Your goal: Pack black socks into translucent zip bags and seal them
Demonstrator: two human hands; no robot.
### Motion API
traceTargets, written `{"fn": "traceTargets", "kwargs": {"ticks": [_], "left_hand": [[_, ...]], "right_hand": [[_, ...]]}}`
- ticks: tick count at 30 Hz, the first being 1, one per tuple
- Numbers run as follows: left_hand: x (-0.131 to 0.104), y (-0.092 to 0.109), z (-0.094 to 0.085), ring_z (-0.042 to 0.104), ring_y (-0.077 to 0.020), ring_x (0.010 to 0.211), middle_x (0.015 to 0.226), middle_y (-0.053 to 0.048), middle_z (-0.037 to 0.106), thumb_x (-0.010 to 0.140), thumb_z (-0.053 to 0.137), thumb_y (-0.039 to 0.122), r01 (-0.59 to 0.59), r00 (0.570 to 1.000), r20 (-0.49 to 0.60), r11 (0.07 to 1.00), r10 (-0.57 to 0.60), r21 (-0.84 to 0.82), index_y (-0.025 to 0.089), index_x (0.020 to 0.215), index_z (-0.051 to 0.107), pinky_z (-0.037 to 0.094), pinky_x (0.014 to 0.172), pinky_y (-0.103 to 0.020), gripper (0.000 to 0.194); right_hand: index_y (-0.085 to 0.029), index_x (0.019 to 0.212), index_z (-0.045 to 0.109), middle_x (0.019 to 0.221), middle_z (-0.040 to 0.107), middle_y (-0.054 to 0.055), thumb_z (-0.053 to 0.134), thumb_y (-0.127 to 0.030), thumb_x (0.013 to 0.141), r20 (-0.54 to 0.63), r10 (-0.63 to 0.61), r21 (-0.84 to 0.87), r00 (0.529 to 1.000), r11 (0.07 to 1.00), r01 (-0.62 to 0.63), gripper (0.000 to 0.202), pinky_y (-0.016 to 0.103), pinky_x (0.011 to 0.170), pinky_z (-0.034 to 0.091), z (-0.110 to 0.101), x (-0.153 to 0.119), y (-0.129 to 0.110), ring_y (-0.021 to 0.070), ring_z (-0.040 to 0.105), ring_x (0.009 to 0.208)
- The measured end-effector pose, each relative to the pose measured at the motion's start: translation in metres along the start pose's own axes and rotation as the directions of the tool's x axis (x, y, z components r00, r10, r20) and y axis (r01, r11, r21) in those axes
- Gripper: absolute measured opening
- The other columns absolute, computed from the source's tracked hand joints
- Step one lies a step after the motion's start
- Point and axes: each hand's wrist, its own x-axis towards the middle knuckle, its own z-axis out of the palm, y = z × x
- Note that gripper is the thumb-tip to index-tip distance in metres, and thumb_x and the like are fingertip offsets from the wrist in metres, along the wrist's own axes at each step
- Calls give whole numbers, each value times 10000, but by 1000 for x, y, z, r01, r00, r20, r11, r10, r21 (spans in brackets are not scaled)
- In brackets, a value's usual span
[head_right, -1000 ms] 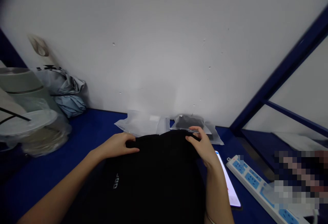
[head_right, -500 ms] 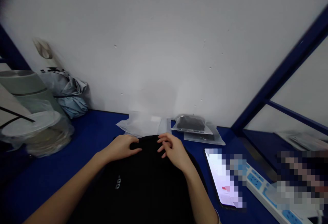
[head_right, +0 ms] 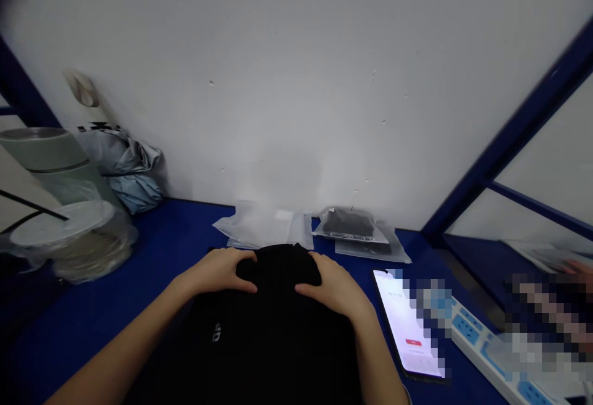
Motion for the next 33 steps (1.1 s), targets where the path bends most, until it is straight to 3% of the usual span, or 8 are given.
{"fn": "traceTargets", "kwargs": {"ticks": [6,12,17,20,23,28,30,33], "left_hand": [[0,-1,1,590,-298,813,882,-89,659,532,582,666,-7,1000,-22,999,6,-46,197,900,637,373,631,-297,598],[4,2,10,557,-190,644,711,-38,620,629,517,647,-60,996,-68,984,49,-168,181,770,615,345,547,-253,496],[11,1,15,538,-130,528,700,-13,557,786,336,561,27,999,-19,908,-38,-418,169,911,543,377,488,-233,461],[11,2,14,525,-112,446,745,-20,526,814,178,587,164,986,87,799,-139,-579,163,1016,473,365,388,-219,555],[9,5,13,533,-110,466,815,-32,529,759,341,613,136,990,110,804,-88,-579,172,1048,454,350,350,-199,539],[7,8,15,522,-106,496,713,0,537,727,498,344,-17,995,69,827,67,-562,172,999,500,393,396,-193,322],[6,7,15,533,-113,509,714,2,547,730,466,272,-20,992,87,799,90,-602,192,1047,481,426,420,-208,328],[6,3,10,556,-123,553,806,-19,558,729,477,279,13,984,142,746,110,-666,218,1145,415,460,449,-231,425]], "right_hand": [[-236,1199,448,1153,544,58,588,-276,675,-226,49,51,973,998,-38,544,406,913,387,-6,0,1,230,507,1056],[-250,1133,484,1032,525,58,456,-106,677,-530,-119,-144,839,988,49,479,383,841,431,-1,7,-8,225,505,986],[-233,1083,536,940,534,66,484,-119,708,-223,-438,-312,871,878,362,396,354,750,443,18,5,-31,216,496,897],[-242,1071,534,874,572,25,564,-301,730,-38,-497,-128,867,863,489,347,320,718,444,21,-5,-48,169,523,801],[-242,1029,540,862,588,1,544,-291,755,28,-500,83,865,864,497,278,292,739,450,19,-13,-57,136,541,792],[-237,957,553,1023,545,31,404,-182,823,-150,-467,311,871,814,490,208,249,722,489,11,-5,-41,130,543,905],[-242,969,559,1047,530,43,334,-128,830,-318,-369,211,874,871,444,287,282,781,482,8,1,-27,142,528,965],[-282,1061,563,1168,485,36,336,-34,763,-249,-367,-35,896,928,370,450,377,934,404,5,9,-7,172,470,1095]]}}
